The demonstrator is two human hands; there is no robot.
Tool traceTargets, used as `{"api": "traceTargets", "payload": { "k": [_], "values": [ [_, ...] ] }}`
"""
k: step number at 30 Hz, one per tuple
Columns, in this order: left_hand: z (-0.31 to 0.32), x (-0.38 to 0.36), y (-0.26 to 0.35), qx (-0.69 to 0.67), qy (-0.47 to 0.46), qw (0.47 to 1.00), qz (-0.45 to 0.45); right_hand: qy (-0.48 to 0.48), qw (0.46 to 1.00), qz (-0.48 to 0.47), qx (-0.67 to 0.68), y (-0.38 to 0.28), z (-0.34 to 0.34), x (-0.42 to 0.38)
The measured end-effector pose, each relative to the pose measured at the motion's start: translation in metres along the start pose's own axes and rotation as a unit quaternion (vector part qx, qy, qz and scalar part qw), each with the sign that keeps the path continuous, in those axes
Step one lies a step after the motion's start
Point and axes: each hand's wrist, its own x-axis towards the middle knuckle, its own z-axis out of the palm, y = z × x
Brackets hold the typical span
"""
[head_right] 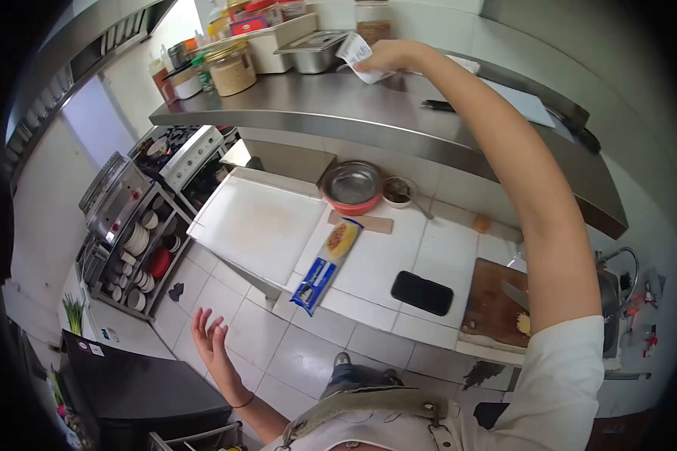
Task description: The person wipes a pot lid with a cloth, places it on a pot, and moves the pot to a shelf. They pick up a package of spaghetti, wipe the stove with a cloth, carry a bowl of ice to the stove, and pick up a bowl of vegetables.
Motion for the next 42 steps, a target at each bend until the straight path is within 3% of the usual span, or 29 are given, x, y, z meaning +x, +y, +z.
{"api": "traceTargets", "payload": {
  "k": [1, 3, 5, 7, 9, 11, 13, 15, 17, 19, 22, 24, 25, 27, 29, 31, 32, 33, 34, 37, 39, 42],
  "values": [
    [-0.012, 0.002, -0.011, 0.003, 0.002, 1.000, 0.001, -0.001, 1.000, -0.003, 0.002, -0.004, 0.005, 0.012],
    [-0.031, 0.006, -0.025, 0.020, 0.020, 0.998, -0.049, -0.014, 0.989, 0.016, -0.144, -0.012, 0.011, 0.027],
    [-0.043, 0.010, -0.035, 0.024, 0.030, 0.996, -0.084, -0.010, 0.992, -0.002, -0.129, -0.011, 0.014, 0.042],
    [-0.051, 0.016, -0.047, 0.033, 0.028, 0.994, -0.102, 0.093, 0.959, -0.126, -0.237, -0.014, 0.017, 0.043],
    [-0.048, 0.027, -0.054, 0.034, 0.006, 0.993, -0.114, 0.102, 0.972, -0.134, -0.167, -0.026, 0.028, 0.031],
    [-0.038, 0.042, -0.059, 0.033, -0.027, 0.992, -0.122, 0.112, 0.938, -0.198, -0.260, -0.045, 0.032, 0.010],
    [-0.018, 0.056, -0.061, 0.043, -0.085, 0.990, -0.100, 0.121, 0.967, -0.169, -0.150, -0.086, 0.032, -0.051],
    [0.004, 0.069, -0.065, 0.035, -0.135, 0.986, -0.095, 0.236, 0.947, -0.214, -0.036, -0.107, 0.050, -0.118],
    [0.032, 0.078, -0.068, 0.005, -0.214, 0.974, -0.079, 0.215, 0.931, -0.293, -0.038, -0.113, 0.076, -0.180],
    [0.063, 0.080, -0.061, 0.001, -0.269, 0.960, -0.085, 0.181, 0.948, -0.256, 0.060, -0.115, 0.114, -0.239],
    [0.103, 0.075, -0.060, -0.004, -0.402, 0.912, -0.085, 0.118, 0.970, -0.094, 0.191, -0.072, 0.198, -0.291],
    [0.133, 0.073, -0.071, 0.044, -0.460, 0.882, -0.089, 0.065, 0.956, 0.145, 0.248, -0.039, 0.269, -0.318],
    [0.151, 0.073, -0.080, 0.074, -0.490, 0.865, -0.081, 0.097, 0.937, 0.178, 0.286, -0.022, 0.313, -0.337],
    [0.197, 0.073, -0.093, 0.097, -0.543, 0.831, 0.067, 0.150, 0.898, 0.239, 0.337, -0.003, 0.402, -0.376],
    [0.252, 0.078, -0.134, 0.216, -0.527, 0.761, 0.312, 0.149, 0.869, 0.300, 0.363, -0.007, 0.445, -0.407],
    [0.304, 0.076, -0.169, 0.289, -0.483, 0.731, 0.385, 0.135, 0.853, 0.332, 0.380, -0.020, 0.467, -0.426],
    [0.322, 0.076, -0.195, 0.287, -0.486, 0.728, 0.388, 0.134, 0.820, 0.362, 0.423, -0.026, 0.475, -0.433],
    [0.340, 0.077, -0.221, 0.369, -0.463, 0.690, 0.416, 0.135, 0.785, 0.390, 0.463, -0.026, 0.479, -0.438],
    [0.351, 0.079, -0.234, 0.447, -0.437, 0.644, 0.441, 0.140, 0.782, 0.392, 0.464, -0.025, 0.485, -0.442],
    [0.366, 0.080, -0.233, 0.448, -0.453, 0.614, 0.466, 0.202, 0.766, 0.410, 0.452, -0.019, 0.493, -0.453],
    [0.368, 0.079, -0.204, 0.426, -0.472, 0.614, 0.468, 0.251, 0.731, 0.425, 0.471, -0.012, 0.489, -0.455],
    [0.363, 0.070, -0.142, 0.142, -0.447, 0.741, 0.480, 0.328, 0.685, 0.393, 0.518, 0.007, 0.498, -0.455]
  ]
}}
